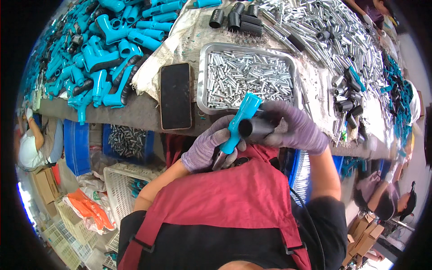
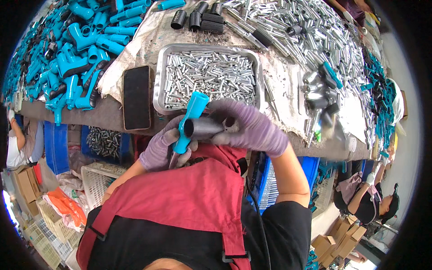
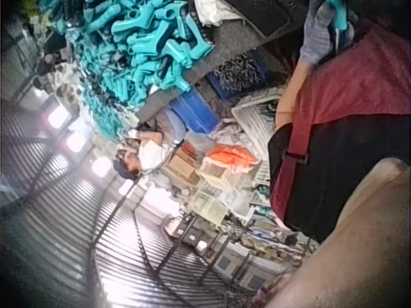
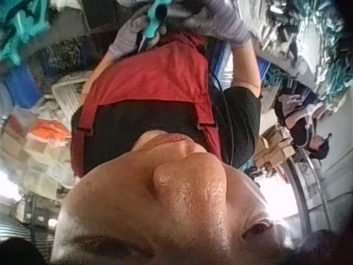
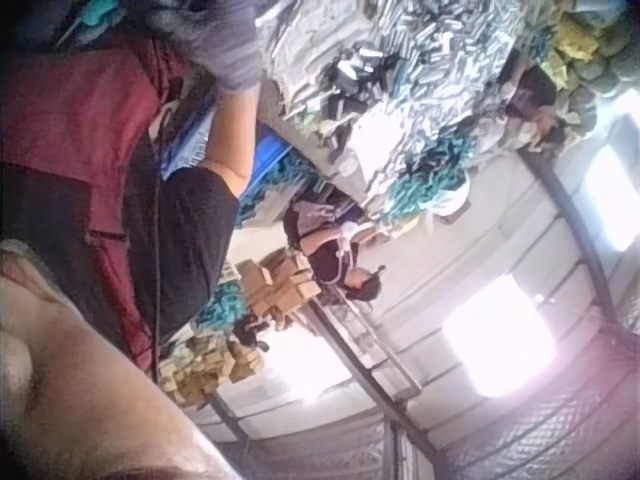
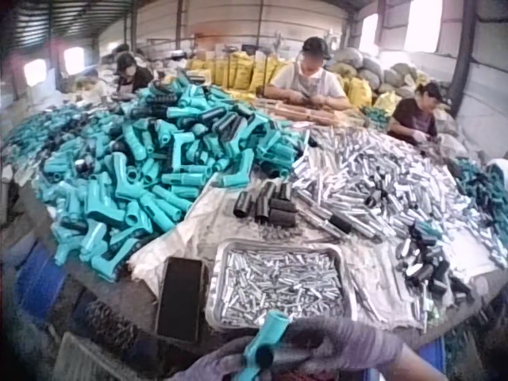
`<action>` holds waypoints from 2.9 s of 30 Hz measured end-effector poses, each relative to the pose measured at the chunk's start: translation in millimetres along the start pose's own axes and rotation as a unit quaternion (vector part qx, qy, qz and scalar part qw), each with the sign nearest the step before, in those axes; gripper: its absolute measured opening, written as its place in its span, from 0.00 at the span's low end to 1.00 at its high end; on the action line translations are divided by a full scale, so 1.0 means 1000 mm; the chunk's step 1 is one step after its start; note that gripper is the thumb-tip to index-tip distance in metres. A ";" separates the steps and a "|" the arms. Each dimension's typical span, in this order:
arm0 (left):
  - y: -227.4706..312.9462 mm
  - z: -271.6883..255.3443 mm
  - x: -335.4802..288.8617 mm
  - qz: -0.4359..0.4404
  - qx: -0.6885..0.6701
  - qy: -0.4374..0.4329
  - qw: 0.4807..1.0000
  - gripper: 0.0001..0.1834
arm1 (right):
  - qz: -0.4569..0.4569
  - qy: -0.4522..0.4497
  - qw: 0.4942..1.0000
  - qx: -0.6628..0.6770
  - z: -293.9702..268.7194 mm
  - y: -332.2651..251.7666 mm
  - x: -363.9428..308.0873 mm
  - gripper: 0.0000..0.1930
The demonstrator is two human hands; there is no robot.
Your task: The person assembles tools by fitting metal cylinders, springs, sleeves, and plastic housings together by hand, then places the assembled tools into a plastic crate.
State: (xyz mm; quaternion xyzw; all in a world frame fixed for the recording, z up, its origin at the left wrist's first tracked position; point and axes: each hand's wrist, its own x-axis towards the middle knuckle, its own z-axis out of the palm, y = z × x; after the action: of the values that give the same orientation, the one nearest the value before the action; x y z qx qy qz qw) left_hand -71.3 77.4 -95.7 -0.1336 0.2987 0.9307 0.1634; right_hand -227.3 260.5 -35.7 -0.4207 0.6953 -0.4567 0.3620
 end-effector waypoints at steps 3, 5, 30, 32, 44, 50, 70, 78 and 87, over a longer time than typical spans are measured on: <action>0.002 -0.002 0.003 0.009 -0.003 -0.041 0.999 0.38 | -0.046 -0.009 0.977 -0.208 0.015 -0.011 0.006 0.24; -0.002 -0.007 0.003 0.005 -0.005 -0.043 0.999 0.37 | -0.076 0.007 0.988 -0.137 0.011 -0.011 0.005 0.22; 0.014 -0.002 0.007 -0.140 -0.017 -0.148 0.979 0.41 | -0.130 -0.112 0.977 0.129 0.007 0.016 0.038 0.22; 0.017 0.000 0.007 -0.118 0.006 -0.152 0.981 0.40 | -0.143 -0.132 0.973 0.121 0.007 0.007 0.038 0.23; 0.083 -0.061 -0.018 0.440 0.457 0.206 0.745 0.31 | 0.124 0.111 0.851 -0.499 -0.137 0.074 0.107 0.13; 0.103 -0.110 -0.031 0.598 0.603 0.247 0.466 0.28 | 0.157 0.019 0.827 -0.540 -0.154 0.067 0.122 0.18; 0.106 -0.122 -0.026 0.577 0.604 0.228 0.501 0.29 | -0.269 0.090 0.897 -0.339 -0.006 -0.079 0.143 0.12; 0.109 -0.120 -0.031 0.556 0.581 0.228 0.549 0.29 | -0.356 -0.014 0.826 -0.437 0.028 -0.139 0.175 0.11; 0.113 -0.123 -0.035 0.535 0.571 0.204 0.588 0.27 | -0.324 -0.042 0.840 -0.432 0.044 -0.138 0.187 0.10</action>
State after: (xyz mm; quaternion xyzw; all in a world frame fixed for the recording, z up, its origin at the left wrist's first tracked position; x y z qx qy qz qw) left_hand -64.5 -90.5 -122.6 -0.0151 0.8117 0.4372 -0.3869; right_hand -224.5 43.4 57.4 -0.7548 0.6299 -0.1830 0.0037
